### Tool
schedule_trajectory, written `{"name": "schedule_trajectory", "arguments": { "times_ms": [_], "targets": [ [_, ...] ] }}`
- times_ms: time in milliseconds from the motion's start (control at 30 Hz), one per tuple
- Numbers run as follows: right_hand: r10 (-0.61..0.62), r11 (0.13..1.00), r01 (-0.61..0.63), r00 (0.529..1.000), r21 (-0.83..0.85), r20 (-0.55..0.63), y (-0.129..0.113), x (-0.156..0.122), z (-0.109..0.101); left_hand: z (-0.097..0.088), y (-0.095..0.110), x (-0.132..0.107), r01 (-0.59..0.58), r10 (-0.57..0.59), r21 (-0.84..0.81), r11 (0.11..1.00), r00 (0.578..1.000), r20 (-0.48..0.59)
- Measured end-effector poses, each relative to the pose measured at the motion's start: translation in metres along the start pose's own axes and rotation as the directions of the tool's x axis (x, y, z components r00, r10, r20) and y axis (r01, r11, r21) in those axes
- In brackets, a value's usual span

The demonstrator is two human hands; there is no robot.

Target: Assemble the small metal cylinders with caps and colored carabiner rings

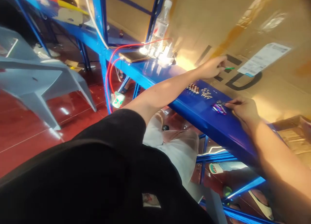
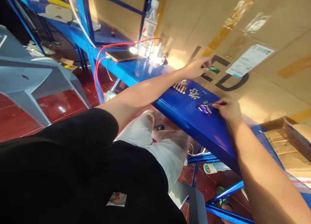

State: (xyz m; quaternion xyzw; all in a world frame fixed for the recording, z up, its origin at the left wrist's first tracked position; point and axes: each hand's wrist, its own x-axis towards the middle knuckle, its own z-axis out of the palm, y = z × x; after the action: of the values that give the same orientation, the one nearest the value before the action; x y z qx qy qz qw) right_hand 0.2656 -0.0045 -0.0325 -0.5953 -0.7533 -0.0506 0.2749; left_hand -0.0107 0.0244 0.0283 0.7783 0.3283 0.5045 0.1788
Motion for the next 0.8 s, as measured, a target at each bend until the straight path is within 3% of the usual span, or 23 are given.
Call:
{"name": "schedule_trajectory", "arguments": {
  "times_ms": [100, 267, 500, 800],
  "targets": [
    [0.117, 0.969, -0.145, 0.982, 0.198, 0.149, -0.011, 0.000, -0.009, 0.002, 0.000, -0.002, -0.024, 0.024, -0.023, 0.999, 1.000, 0.017],
    [-0.017, 0.979, -0.015, 0.988, 0.205, 0.153, -0.020, 0.005, -0.016, 0.002, -0.003, -0.009, -0.123, 0.125, -0.038, 0.992, 0.991, 0.056],
    [-0.172, 0.978, 0.142, 0.962, 0.152, 0.210, -0.009, 0.005, -0.017, 0.001, -0.005, -0.014, -0.110, 0.100, 0.078, 0.991, 0.987, 0.124],
    [-0.070, 0.957, 0.009, 0.977, 0.289, 0.200, -0.016, 0.008, -0.014, -0.002, 0.000, -0.013, -0.171, 0.111, 0.281, 0.944, 0.970, 0.216]
  ]
}}
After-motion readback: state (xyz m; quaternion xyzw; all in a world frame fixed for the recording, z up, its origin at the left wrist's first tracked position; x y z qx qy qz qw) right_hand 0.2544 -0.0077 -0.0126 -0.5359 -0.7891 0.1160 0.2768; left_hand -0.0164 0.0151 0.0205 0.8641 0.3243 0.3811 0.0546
